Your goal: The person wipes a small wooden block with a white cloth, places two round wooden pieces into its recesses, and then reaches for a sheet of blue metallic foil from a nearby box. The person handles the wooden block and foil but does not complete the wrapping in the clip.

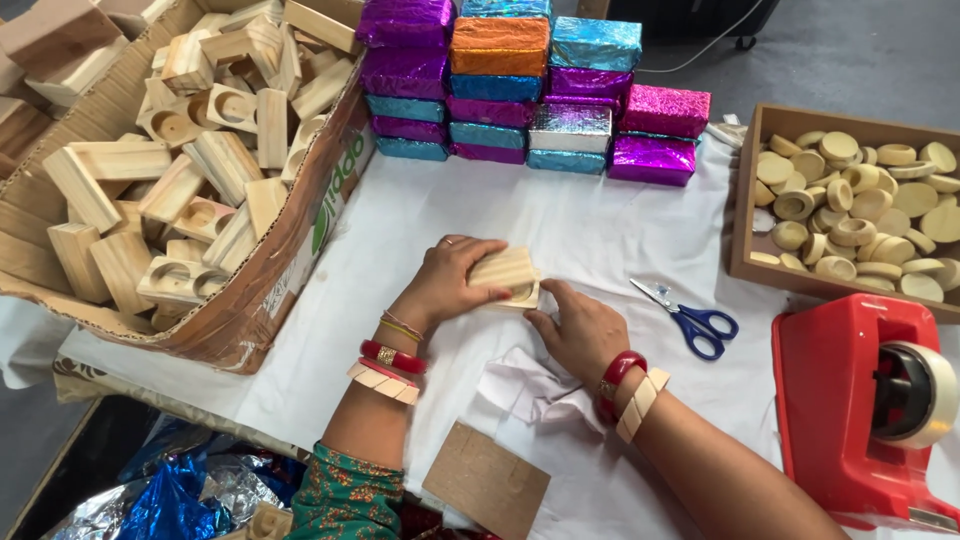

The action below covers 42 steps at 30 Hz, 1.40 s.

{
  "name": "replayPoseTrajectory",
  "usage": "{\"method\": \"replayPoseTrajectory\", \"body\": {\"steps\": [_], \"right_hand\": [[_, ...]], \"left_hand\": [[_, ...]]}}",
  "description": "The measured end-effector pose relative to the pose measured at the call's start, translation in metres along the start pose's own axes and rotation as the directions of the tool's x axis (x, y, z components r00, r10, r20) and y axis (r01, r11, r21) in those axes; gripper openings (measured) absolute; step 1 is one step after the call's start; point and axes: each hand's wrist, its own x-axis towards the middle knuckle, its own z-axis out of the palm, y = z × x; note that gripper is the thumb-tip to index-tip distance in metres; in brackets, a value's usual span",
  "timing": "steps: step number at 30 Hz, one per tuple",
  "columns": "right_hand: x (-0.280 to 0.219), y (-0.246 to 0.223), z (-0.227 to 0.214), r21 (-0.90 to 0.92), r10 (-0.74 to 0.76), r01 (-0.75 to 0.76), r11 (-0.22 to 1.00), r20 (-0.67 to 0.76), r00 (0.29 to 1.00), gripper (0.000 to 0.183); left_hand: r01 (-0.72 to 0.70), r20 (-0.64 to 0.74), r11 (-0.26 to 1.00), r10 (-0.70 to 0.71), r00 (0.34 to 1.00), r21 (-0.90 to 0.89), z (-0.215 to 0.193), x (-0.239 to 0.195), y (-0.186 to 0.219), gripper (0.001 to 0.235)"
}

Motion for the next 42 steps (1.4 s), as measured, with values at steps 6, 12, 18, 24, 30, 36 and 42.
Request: {"method": "replayPoseTrajectory", "body": {"steps": [6, 12, 18, 24, 30, 36, 42], "right_hand": [[0.001, -0.009, -0.008, -0.026, 0.064, -0.062, 0.998, 0.068, 0.996, 0.052], [0.001, -0.006, -0.005, -0.033, 0.022, -0.021, 0.999, 0.034, 0.999, 0.05], [-0.001, -0.006, -0.011, -0.053, 0.013, -0.011, 0.999, 0.039, 0.999, 0.048], [-0.011, -0.002, -0.024, -0.238, 0.049, -0.007, 0.971, 0.171, 0.984, 0.038], [-0.035, -0.037, -0.043, -0.6, 0.016, 0.178, 0.78, 0.303, 0.953, 0.021], [-0.079, -0.086, -0.044, -0.053, -0.574, 0.586, 0.808, 0.154, 0.805, 0.03], [-0.078, -0.067, 0.017, 0.081, -0.741, 0.769, 0.634, 0.351, 0.573, 0.052]], "left_hand": [[-0.084, 0.158, 0.996, 0.087, 0.984, -0.028, -0.011, -0.001, 0.026, 0.074], [-0.1, 0.195, 0.994, 0.088, 0.977, 0.053, -0.019, -0.002, 0.035, 0.076], [-0.191, 0.181, 0.981, 0.184, 0.966, 0.02, -0.014, 0.0, 0.029, 0.066], [-0.269, 0.068, 0.963, 0.268, 0.961, 0.008, 0.008, 0.005, 0.019, 0.067], [-0.175, 0.126, 0.984, 0.176, 0.976, -0.019, 0.026, 0.011, 0.003, 0.086], [-0.25, -0.444, 0.934, 0.116, 0.888, -0.256, 0.006, 0.024, -0.001, 0.052], [-0.226, -0.786, 0.923, -0.115, 0.607, -0.31, -0.006, 0.018, -0.013, 0.025]]}}
